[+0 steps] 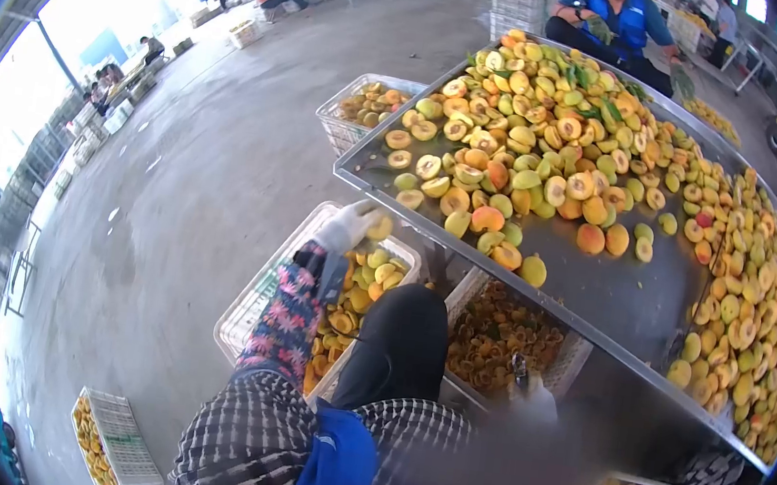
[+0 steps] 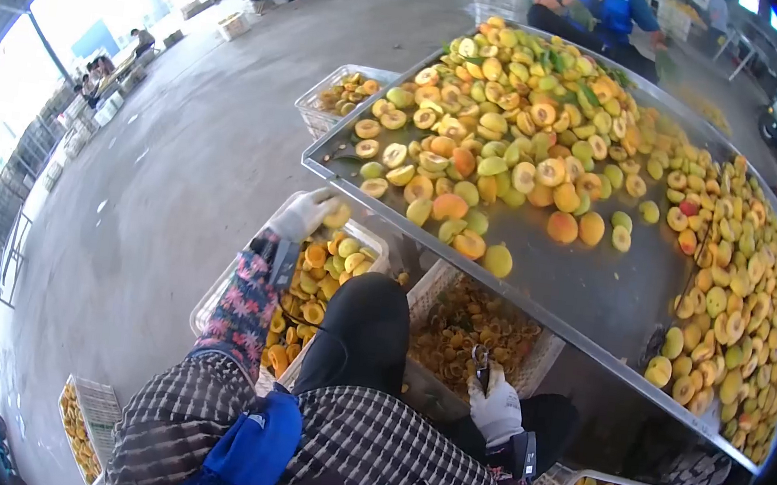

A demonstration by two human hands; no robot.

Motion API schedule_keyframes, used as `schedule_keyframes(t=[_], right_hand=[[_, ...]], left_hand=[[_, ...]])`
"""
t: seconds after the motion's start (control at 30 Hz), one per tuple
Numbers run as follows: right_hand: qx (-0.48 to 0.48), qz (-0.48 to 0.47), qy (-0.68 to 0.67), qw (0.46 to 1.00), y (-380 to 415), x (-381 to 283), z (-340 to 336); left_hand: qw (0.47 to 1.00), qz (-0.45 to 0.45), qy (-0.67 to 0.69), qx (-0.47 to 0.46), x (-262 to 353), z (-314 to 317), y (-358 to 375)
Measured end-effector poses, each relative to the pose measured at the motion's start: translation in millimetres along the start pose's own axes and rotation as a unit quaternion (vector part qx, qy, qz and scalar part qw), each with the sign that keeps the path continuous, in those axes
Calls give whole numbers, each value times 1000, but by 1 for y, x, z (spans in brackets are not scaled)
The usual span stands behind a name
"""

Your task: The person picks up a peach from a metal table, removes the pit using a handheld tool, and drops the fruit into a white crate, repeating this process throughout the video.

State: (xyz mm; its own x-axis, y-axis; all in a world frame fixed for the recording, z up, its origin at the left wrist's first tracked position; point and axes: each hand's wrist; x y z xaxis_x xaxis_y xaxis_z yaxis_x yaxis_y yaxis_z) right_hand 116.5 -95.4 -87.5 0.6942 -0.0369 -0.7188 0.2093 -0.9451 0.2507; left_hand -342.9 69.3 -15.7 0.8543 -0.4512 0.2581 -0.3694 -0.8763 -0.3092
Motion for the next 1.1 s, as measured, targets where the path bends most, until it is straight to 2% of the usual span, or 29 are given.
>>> schedule_keyframes(t=[0.03,0.07,0.17,0.2,0.27,0.33,0.37,0.4,0.43,0.47,0.5,0.57,0.67,0.7,0.8,0.83,0.93,0.97,1.1], right_hand=[[-4,-3,11,1000,1,-5,-2],[-8,-3,22,1000,-1,-2,0],[-2,-17,13,1000,-5,5,9],[-21,-7,-20,1000,-6,0,7],[-50,23,-84,995,-3,-11,1],[-26,15,-106,994,-6,-16,1],[3,-3,-121,993,-10,-12,3],[20,-16,-162,987,-13,-13,2],[63,-82,-224,969,-16,-24,-2],[88,-107,-206,969,-17,-32,-10],[114,-131,-186,967,-19,-41,-18],[123,-86,12,989,-16,-48,-38],[193,-101,-51,975,-7,-54,-58],[196,-112,-83,971,-3,-62,-66],[217,-131,-89,963,2,-90,-75],[250,-163,-36,954,-2,-93,-74],[255,-137,27,957,-10,-92,-69],[248,-116,26,962,-14,-90,-64],[233,-99,0,967,-17,-90,-57]], left_hand=[[977,-148,145,-42,12,-12,15],[910,-288,286,-82,18,-12,27],[801,-424,418,-61,19,-10,47],[860,-287,423,1,28,-13,50],[761,-312,568,31,59,-14,33],[678,-264,686,-6,94,-8,5],[631,-242,737,-17,113,-4,-9],[553,-214,805,-34,134,3,-24],[541,-205,816,-23,158,12,-39],[528,-194,827,-12,178,21,-52],[473,-195,859,-27,188,35,-63],[356,-196,912,-57,208,63,-82],[283,-198,937,-58,241,74,-88],[307,-220,924,-50,249,83,-88],[350,-190,915,-59,270,91,-84],[324,-182,925,-82,272,94,-82],[327,-159,928,-80,289,91,-77],[311,-168,932,-76,295,87,-77],[351,-174,917,-73,296,81,-75]])
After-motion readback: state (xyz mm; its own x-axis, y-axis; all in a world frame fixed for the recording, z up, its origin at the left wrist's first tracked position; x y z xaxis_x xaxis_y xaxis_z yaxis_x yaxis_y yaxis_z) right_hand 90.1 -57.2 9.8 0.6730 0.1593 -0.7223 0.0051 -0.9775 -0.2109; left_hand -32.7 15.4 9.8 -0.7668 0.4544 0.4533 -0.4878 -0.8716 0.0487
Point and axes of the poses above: each hand's wrist, its own y-axis away from the middle knuckle, its own z-axis out of the palm, x = y × z, and after that the axes turned 4 degrees about -x, right-handed
